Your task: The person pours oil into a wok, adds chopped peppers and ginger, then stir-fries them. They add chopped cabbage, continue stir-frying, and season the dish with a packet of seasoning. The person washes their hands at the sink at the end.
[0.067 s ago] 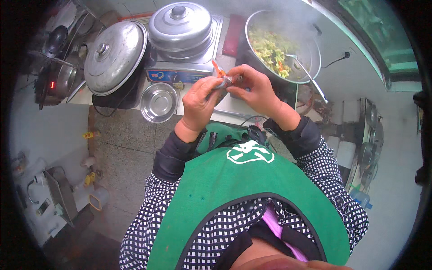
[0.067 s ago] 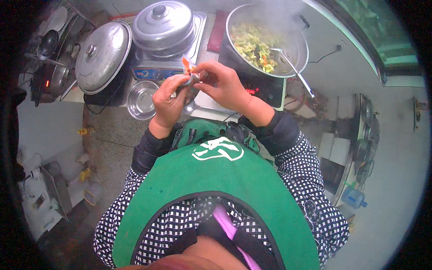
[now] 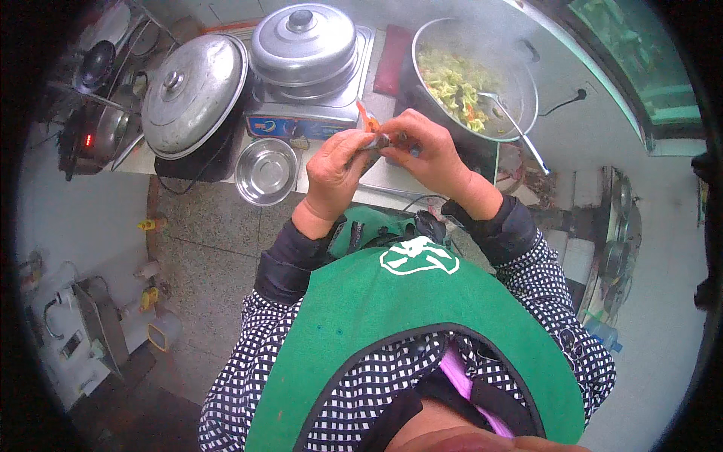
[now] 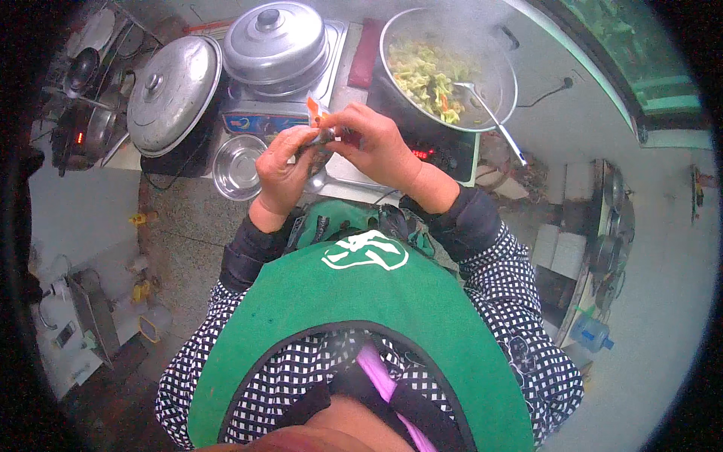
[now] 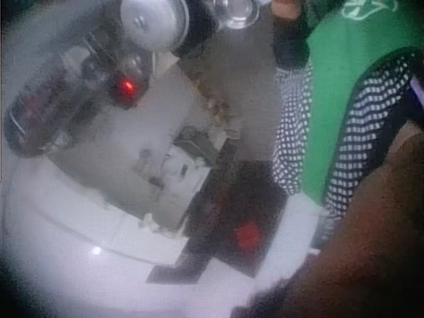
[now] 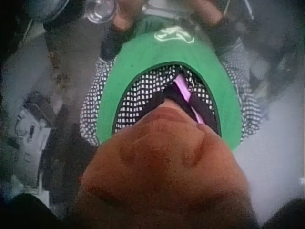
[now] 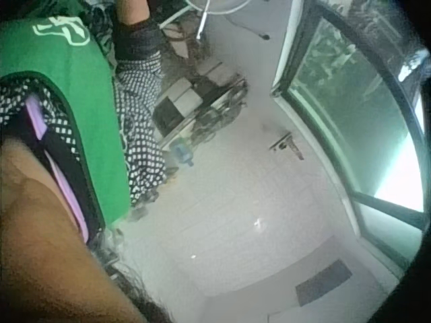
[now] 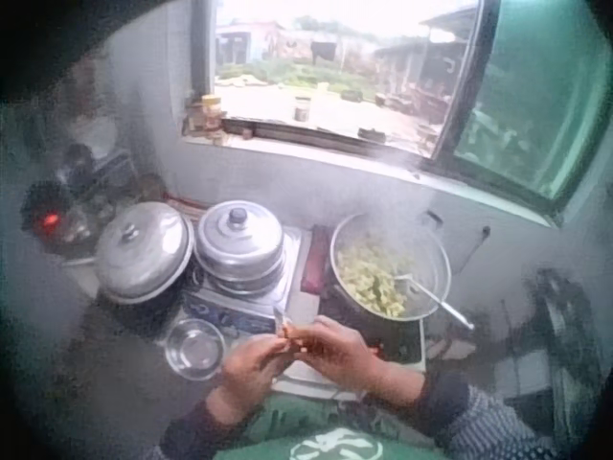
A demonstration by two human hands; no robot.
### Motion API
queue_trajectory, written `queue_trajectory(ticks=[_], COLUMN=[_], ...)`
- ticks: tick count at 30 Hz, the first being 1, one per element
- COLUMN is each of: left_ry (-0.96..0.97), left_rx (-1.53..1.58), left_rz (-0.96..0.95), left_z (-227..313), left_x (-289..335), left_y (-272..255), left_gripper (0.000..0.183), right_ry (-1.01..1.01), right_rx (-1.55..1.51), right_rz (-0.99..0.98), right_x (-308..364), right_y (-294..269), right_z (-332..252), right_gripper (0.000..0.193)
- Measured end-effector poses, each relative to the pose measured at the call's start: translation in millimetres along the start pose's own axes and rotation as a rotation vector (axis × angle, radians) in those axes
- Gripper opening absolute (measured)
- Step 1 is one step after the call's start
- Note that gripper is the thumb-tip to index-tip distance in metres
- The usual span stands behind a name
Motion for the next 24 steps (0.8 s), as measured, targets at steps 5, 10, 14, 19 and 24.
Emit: queue_trajectory(ticks=[5, 10, 14, 19, 24], left_ry=[0.029, 0.087, 0.134, 0.183, 0.262], left_rx=[-0.035, -0.114, -0.199, -0.227, -0.228], left_rz=[-0.035, -0.054, -0.06, -0.034, 0.002], left_z=[-1.8, 0.2, 2.7, 5.2, 8.6], left_x=[4.7, 5.0, 1.6, -1.7, -9.4], left_y=[-3.7, 1.5, 11.7, 28.2, 35.9], left_gripper=[0.027, 0.026, 0.028, 0.022, 0.025], right_ry=[-0.078, -0.077, -0.093, -0.074, 0.55], right_rx=[0.107, 0.175, 0.315, 0.364, -0.174], right_rz=[-0.035, -0.044, -0.039, 0.048, 0.009], right_x=[1.5, 4.7, 9.6, 21.3, 41.8], right_y=[7.8, 9.4, 5.9, -8.2, -37.9], right_z=[-1.8, 4.4, 9.8, 12.0, 29.5], right_gripper=[0.028, 0.022, 0.022, 0.02, 0.018])
Point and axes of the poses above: each hand's wrist, its own x-axis away from the middle knuckle, its own y-axis out of the palm, z = x × y, the point moved 4 cm from there along -x, towards the middle knuckle, and after that the axes turned 1 degree about -y, right-handed, at the moved point
